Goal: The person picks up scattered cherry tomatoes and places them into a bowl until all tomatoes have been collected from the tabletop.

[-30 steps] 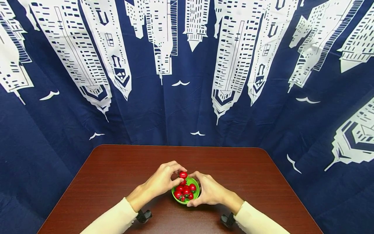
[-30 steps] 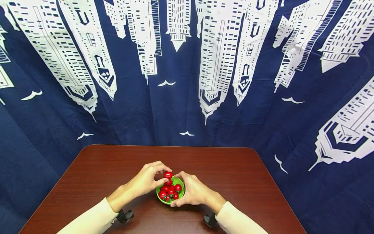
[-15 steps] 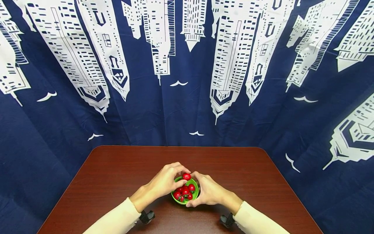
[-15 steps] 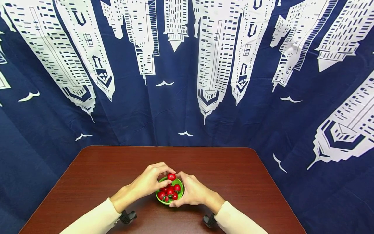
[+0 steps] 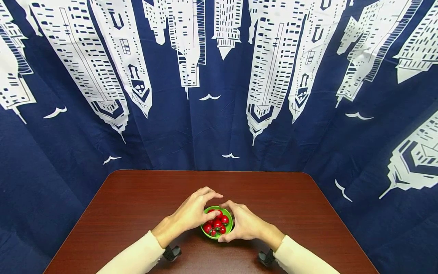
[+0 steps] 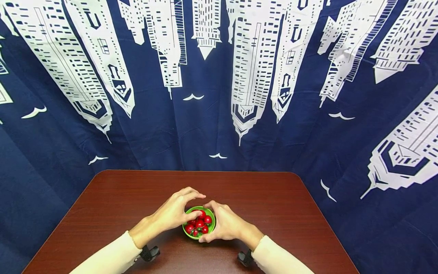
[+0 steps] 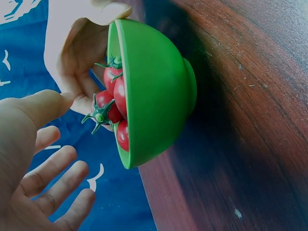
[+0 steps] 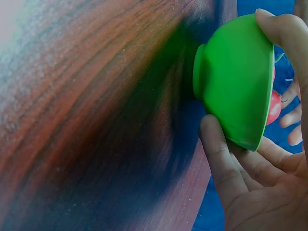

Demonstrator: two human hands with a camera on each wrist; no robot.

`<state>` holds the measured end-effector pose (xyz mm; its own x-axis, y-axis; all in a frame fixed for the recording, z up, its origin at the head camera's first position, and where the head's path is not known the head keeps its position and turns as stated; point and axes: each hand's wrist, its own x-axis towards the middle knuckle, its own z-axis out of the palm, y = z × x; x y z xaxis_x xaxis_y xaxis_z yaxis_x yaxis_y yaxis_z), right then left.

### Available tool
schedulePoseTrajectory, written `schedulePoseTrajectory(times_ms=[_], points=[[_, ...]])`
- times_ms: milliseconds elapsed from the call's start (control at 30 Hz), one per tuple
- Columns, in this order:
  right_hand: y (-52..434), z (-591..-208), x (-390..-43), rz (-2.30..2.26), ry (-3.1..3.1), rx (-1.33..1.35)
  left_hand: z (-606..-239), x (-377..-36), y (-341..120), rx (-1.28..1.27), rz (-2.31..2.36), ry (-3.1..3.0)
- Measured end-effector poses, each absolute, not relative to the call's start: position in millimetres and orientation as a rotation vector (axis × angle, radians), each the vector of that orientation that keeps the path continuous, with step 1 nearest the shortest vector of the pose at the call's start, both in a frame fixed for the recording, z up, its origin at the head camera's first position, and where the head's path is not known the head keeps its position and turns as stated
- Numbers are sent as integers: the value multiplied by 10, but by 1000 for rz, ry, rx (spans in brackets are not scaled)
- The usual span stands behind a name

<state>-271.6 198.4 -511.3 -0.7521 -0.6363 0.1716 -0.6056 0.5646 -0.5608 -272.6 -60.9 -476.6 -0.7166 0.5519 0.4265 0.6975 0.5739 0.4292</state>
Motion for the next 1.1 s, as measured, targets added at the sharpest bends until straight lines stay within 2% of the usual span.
schedulePoseTrajectory(times_ms=[1100], points=[[1975,-5099,-2706,-927,2758,-1077,-4707,-2691,-780,-989,-837,-2550]])
